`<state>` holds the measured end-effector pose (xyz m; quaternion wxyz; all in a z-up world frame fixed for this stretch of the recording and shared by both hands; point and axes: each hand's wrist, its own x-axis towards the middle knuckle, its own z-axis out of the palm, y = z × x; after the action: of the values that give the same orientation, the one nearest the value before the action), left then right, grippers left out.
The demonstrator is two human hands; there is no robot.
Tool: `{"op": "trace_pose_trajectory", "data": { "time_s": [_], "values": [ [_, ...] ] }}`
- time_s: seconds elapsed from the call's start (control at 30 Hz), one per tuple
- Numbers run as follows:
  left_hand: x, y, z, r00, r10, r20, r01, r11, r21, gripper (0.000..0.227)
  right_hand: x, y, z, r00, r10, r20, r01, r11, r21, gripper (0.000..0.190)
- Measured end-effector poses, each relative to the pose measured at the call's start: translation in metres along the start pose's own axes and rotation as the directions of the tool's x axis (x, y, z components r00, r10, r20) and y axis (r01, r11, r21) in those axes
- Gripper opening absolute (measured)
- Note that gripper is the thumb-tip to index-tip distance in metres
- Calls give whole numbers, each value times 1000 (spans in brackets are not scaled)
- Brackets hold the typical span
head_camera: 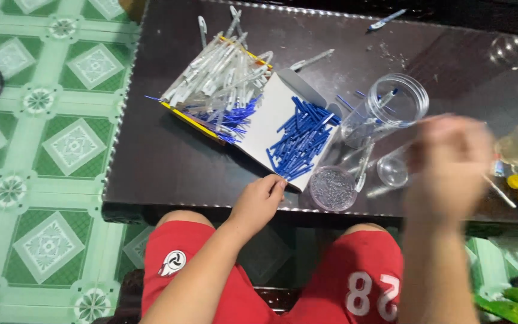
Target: Assembling ballpoint pens by inserting ink refills into clear plastic barrels and placing them in cups.
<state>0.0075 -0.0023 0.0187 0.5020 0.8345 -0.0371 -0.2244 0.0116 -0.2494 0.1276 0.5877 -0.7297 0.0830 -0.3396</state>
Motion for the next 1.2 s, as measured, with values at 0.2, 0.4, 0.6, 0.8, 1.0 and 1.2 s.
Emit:
{"op": "trace_pose_trajectory", "data": {
  "time_s": [0.2, 0.4, 0.6, 0.8, 1.0, 1.2],
  "values": [
    [14, -35, 8, 990, 60, -126, -61, 998, -1, 29, -66, 42, 106, 632, 178, 755, 270, 862, -430, 24],
    [5, -29, 14, 971, 239, 2, -228, 922, 312, 30, -40, 72, 198, 668, 31, 743, 454, 775, -440, 19],
    [0, -27, 11, 950, 313, 1, -296, 895, 334, 31, -9, 78, 246, 651, -258, 714, 686, 602, -408, 27],
    [6, -28, 6, 936, 353, 0, -333, 884, 328, 28, 15, 125, 272, 445, -344, 827, 892, 248, -377, 12],
    [7, -14, -16, 994, 102, 26, -97, 983, -157, 29, 33, 122, 254, 317, -703, 637, 948, 209, -241, 5],
    [26, -42, 4, 990, -16, 143, 144, 143, -979, 66, -44, -19, 138, 147, -535, 832, 981, 187, -53, 8]
  ]
}}
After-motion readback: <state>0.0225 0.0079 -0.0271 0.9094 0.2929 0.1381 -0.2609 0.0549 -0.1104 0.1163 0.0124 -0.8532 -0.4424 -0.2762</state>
